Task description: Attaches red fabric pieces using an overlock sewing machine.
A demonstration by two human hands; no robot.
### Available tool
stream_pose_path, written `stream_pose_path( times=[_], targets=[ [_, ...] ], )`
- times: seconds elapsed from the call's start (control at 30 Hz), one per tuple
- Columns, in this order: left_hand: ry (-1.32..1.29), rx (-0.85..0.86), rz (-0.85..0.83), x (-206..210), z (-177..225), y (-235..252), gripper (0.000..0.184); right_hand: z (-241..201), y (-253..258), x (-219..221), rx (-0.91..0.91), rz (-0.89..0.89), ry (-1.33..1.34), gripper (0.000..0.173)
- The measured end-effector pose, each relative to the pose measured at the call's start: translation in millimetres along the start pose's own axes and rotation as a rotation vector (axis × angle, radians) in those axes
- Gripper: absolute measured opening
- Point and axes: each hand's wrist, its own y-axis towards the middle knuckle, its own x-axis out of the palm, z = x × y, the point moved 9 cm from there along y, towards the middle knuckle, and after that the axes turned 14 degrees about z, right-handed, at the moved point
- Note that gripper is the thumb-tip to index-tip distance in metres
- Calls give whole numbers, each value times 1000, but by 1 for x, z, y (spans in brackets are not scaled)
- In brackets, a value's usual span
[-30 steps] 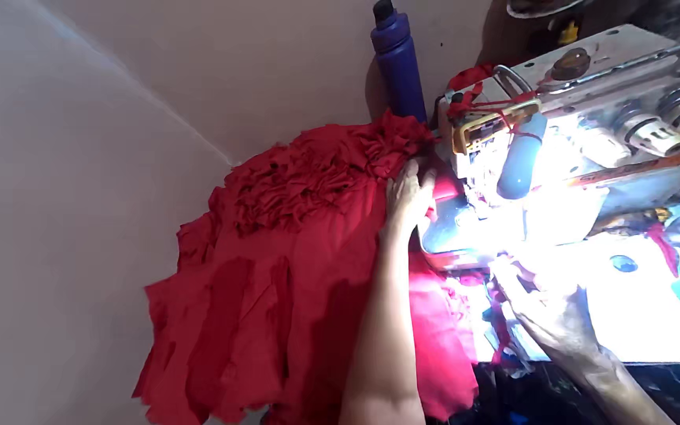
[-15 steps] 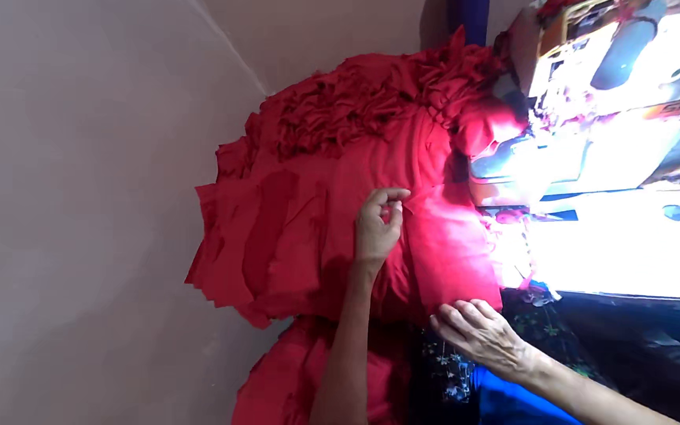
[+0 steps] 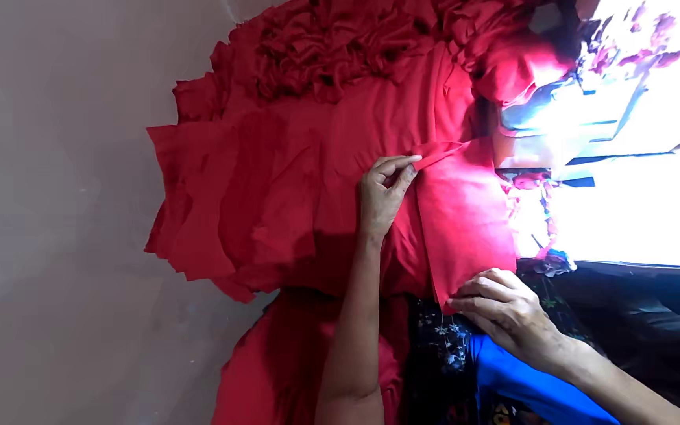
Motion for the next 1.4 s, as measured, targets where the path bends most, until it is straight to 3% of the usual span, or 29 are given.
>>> stream_pose_path(
  times=[0.13, 0.2, 0.4, 0.57, 0.73, 0.9, 1.07, 1.13, 1.2, 1.3, 1.4],
  targets=[
    [-111, -191, 44, -1, -6, 4, 12, 3, 4, -5, 75, -41, 88, 24],
    [-82, -208, 76, 3, 3, 6, 10, 1, 12, -10, 91, -30, 86, 25],
    [167, 179, -92, 25, 90, -15, 23, 0, 67, -49, 136, 210, 164, 22],
    [136, 207, -79, 29, 112, -25, 17, 7, 103, -70, 268, 377, 187, 13],
    [-99, -28, -135, 21, 108, -23, 12, 25, 115, -67, 307, 405, 194, 10],
    [-208, -67, -146, 25, 106, -22, 10, 34, 129, -66, 344, 478, 285, 4],
    [53, -100, -2, 6, 84, -2, 16, 20, 132, -59, 263, 353, 288, 8],
    [114, -210, 51, 5, 59, 19, 19, 16, 127, -50, 221, 277, 271, 9],
    [180, -325, 113, 10, 30, 44, 14, 24, 126, -52, 318, 261, 289, 11],
    [349, -393, 55, 13, 8, 59, 16, 40, 142, -79, 447, 438, 376, 5],
    [440, -390, -24, 15, 1, 59, 18, 36, 172, -109, 381, 550, 410, 6]
  ],
)
